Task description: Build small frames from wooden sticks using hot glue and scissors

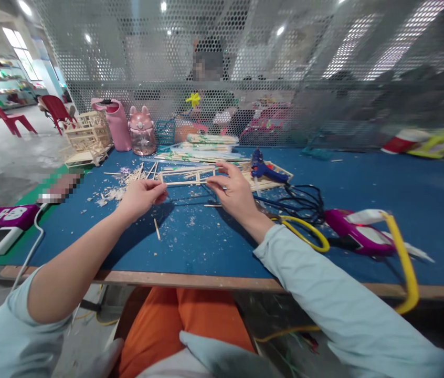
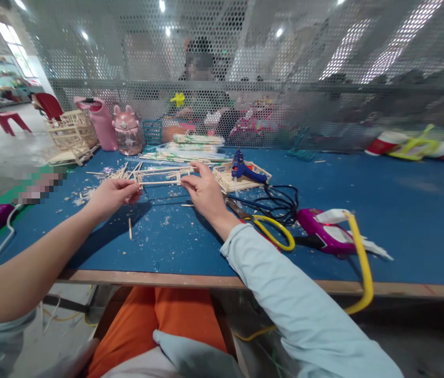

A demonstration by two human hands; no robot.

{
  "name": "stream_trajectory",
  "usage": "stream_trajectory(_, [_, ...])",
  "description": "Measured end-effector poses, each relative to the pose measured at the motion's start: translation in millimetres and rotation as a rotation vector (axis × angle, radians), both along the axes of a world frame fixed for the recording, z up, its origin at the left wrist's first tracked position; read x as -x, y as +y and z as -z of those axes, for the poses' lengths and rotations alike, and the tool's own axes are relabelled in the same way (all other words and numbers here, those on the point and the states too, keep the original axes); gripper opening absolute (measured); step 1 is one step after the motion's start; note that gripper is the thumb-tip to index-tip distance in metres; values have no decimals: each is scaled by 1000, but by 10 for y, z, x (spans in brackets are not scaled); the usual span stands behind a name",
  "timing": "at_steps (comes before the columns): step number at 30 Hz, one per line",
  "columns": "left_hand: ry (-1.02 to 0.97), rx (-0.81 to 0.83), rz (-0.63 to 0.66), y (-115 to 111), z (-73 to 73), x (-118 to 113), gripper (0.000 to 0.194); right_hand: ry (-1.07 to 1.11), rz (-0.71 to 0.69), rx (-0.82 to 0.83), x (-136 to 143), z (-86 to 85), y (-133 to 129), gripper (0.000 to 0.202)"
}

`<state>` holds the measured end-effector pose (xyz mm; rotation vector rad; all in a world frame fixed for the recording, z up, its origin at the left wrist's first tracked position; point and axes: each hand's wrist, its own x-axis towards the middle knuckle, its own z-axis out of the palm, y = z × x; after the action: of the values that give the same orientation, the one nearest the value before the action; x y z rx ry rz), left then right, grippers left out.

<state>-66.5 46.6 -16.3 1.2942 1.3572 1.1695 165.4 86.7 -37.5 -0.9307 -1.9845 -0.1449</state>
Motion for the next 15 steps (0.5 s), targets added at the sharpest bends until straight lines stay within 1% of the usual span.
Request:
stream_trajectory(5, [0, -21, 25, -2, 7, 0, 14, -20, -4, -1, 7, 4, 8, 19])
stream_trajectory(11, [0, -43, 43, 38, 61, 16, 17, -42, 0, -14, 9, 4, 10, 19])
stream_trajectory(14, [6, -63, 31, 53, 78, 14, 19, 24, 0, 13, 27, 12, 18, 13])
stream_trajectory(15, [3, -68, 16, 55, 79, 11, 19, 77, 11, 53, 35, 19, 24, 19])
